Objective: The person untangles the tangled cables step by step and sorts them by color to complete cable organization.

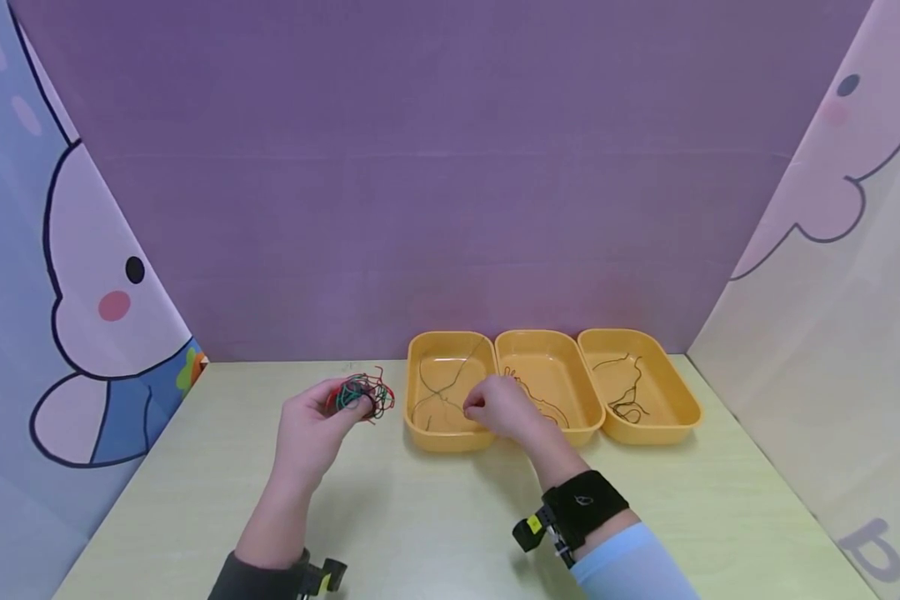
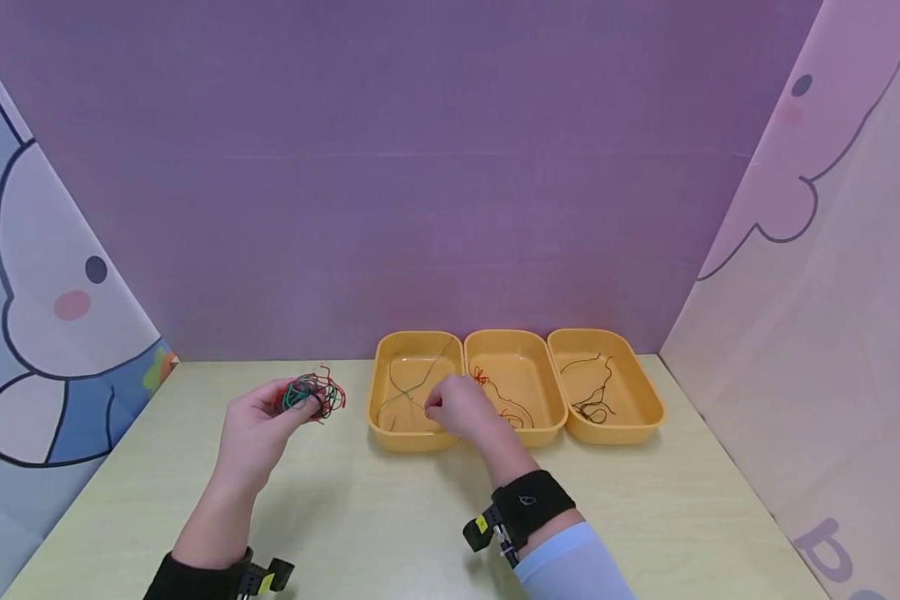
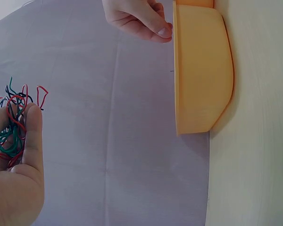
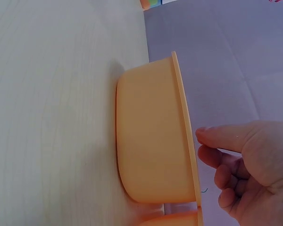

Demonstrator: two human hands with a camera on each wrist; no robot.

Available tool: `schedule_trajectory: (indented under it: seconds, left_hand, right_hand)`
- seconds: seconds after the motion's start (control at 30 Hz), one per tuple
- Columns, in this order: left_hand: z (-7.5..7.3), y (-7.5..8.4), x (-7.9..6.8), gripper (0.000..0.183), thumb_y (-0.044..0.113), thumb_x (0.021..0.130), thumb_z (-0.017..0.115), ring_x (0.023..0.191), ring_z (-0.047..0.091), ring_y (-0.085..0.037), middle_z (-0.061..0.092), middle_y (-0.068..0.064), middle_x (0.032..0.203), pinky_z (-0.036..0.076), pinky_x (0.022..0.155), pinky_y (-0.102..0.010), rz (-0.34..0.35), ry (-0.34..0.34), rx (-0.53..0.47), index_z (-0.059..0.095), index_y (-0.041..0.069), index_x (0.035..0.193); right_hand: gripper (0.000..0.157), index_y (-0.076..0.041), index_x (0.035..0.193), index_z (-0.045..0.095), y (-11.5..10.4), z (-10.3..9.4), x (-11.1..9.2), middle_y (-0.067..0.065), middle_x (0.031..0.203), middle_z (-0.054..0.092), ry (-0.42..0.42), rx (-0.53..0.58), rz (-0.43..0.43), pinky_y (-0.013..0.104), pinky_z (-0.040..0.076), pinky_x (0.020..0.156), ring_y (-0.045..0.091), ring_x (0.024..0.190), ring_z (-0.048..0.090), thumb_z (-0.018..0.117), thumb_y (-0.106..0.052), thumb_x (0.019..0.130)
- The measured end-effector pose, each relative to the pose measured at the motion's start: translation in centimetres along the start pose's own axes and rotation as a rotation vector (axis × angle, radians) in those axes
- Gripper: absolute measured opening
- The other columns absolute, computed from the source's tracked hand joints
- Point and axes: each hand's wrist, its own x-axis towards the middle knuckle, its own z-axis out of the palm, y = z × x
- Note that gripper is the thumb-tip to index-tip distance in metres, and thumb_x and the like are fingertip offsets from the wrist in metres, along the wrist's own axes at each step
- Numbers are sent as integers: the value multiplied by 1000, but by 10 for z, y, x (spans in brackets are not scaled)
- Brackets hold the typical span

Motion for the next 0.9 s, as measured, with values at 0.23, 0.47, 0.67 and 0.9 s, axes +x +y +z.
schedule_trajectory:
  seconds: [0.23, 0.47, 0.67, 0.9]
  left_hand:
    - [0, -1, 0, 23, 14, 85, 74, 89, 64, -20, 70, -7, 96, 56, 76, -26, 1, -6, -4, 69, 6, 106]
    - [1, 0, 1, 24, 13, 85, 74, 89, 64, -20, 70, -8, 96, 56, 76, -25, 3, -7, -3, 69, 5, 106]
    - [4, 24, -5, 22, 2, 86, 70, 85, 65, -19, 70, -12, 94, 56, 74, -23, 3, -17, -20, 67, -4, 107]
    - [4, 32, -8, 23, -1, 85, 69, 84, 65, -18, 70, -12, 93, 56, 73, -22, 4, -22, -29, 66, -8, 107]
  right_hand:
    - [5, -15, 90, 74, 0, -2, -3, -7, 80, 64, 25, 54, 4, 28, 51, 63, 12, 72, 55, 70, -18, 89]
    - [8, -18, 94, 72, -5, -18, -8, -8, 82, 63, 149, 120, -29, 29, 50, 64, 12, 74, 54, 69, -24, 90]
    - [21, -16, 106, 70, -6, -34, -12, -7, 92, 65, 255, 229, -98, 31, 53, 72, 12, 85, 57, 69, -29, 90]
    - [51, -19, 129, 58, 1, -44, -26, -5, 123, 61, 329, 416, -188, 44, 52, 88, 14, 110, 55, 70, -43, 86]
